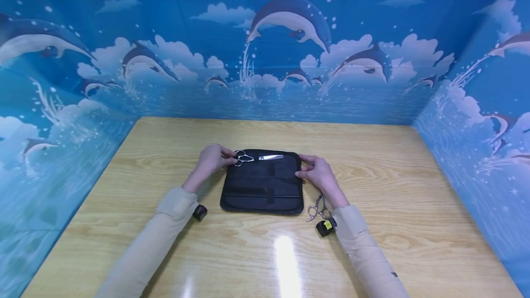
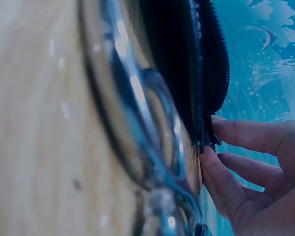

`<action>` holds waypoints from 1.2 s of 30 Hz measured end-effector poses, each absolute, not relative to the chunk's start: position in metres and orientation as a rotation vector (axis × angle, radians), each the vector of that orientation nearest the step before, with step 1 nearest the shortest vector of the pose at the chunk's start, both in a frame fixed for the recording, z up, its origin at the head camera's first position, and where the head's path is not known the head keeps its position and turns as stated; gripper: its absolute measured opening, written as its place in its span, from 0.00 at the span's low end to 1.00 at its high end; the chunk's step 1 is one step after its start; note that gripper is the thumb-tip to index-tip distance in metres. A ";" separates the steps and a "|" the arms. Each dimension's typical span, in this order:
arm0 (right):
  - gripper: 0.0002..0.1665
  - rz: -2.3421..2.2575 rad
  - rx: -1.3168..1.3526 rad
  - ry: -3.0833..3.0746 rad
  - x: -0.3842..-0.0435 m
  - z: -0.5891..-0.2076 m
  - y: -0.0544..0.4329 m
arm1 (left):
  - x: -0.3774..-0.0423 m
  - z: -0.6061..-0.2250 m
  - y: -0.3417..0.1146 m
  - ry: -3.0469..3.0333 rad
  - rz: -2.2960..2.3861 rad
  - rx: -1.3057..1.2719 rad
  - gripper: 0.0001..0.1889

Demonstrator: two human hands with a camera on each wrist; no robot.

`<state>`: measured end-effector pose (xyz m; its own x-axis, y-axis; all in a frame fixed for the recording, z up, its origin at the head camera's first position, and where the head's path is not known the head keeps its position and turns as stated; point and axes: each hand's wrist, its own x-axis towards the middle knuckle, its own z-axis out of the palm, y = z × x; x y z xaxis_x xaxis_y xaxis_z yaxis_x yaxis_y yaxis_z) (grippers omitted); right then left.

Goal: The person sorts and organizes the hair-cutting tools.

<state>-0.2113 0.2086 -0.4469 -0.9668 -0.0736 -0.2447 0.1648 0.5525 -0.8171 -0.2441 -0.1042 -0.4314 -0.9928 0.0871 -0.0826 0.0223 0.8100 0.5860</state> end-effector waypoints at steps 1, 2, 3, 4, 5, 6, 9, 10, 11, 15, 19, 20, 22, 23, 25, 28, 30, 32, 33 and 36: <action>0.40 -1.378 0.079 2.537 -0.211 -0.447 0.209 | -0.244 -0.431 -0.104 2.891 0.922 0.090 0.12; 0.40 -1.376 0.071 2.539 -0.211 -0.447 0.209 | -0.244 -0.431 -0.103 2.895 0.910 0.088 0.12; 0.40 -1.376 0.071 2.539 -0.211 -0.447 0.209 | -0.244 -0.431 -0.103 2.898 0.897 0.091 0.12; 0.40 -1.375 0.073 2.539 -0.211 -0.447 0.208 | -0.244 -0.431 -0.102 2.902 0.882 0.090 0.12; 0.40 -1.372 0.069 2.542 -0.211 -0.447 0.208 | -0.244 -0.431 -0.102 2.902 0.871 0.089 0.12; 0.40 -1.372 0.066 2.542 -0.211 -0.447 0.208 | -0.244 -0.431 -0.101 2.902 0.864 0.089 0.12; 0.40 -1.369 0.065 2.544 -0.211 -0.446 0.207 | -0.244 -0.432 -0.098 2.910 0.821 0.114 0.12; 0.40 -1.368 0.064 2.544 -0.211 -0.446 0.207 | -0.244 -0.432 -0.098 2.913 0.806 0.123 0.11; 0.40 -1.368 0.066 2.544 -0.211 -0.446 0.207 | -0.244 -0.433 -0.097 2.918 0.792 0.134 0.11; 0.40 -1.368 0.082 2.540 -0.210 -0.445 0.207 | -0.244 -0.433 -0.095 2.941 0.740 0.163 0.11; 0.40 -1.372 0.092 2.536 -0.210 -0.445 0.207 | -0.244 -0.433 -0.095 2.927 0.746 0.158 0.11; 0.40 -1.372 0.093 2.535 -0.210 -0.444 0.207 | -0.244 -0.432 -0.095 2.917 0.753 0.152 0.11; 0.40 -1.373 0.092 2.533 -0.210 -0.445 0.207 | -0.245 -0.432 -0.095 2.895 0.764 0.149 0.12; 0.40 -1.372 0.091 2.533 -0.210 -0.445 0.207 | -0.245 -0.431 -0.096 2.883 0.770 0.152 0.13; 0.40 -1.374 0.090 2.533 -0.211 -0.446 0.207 | -0.244 -0.430 -0.096 2.856 0.787 0.155 0.14; 0.40 -1.375 0.093 2.535 -0.211 -0.447 0.208 | -0.244 -0.428 -0.097 2.816 0.812 0.159 0.16; 0.40 -1.375 0.098 2.535 -0.210 -0.447 0.208 | -0.243 -0.426 -0.097 2.801 0.822 0.161 0.17; 0.40 -1.372 0.099 2.535 -0.210 -0.447 0.208 | -0.243 -0.426 -0.097 2.792 0.821 0.155 0.18; 0.40 -1.373 0.099 2.534 -0.210 -0.447 0.208 | -0.243 -0.426 -0.097 2.795 0.815 0.160 0.18; 0.40 -1.370 0.091 2.535 -0.210 -0.447 0.208 | -0.243 -0.426 -0.097 2.797 0.797 0.144 0.18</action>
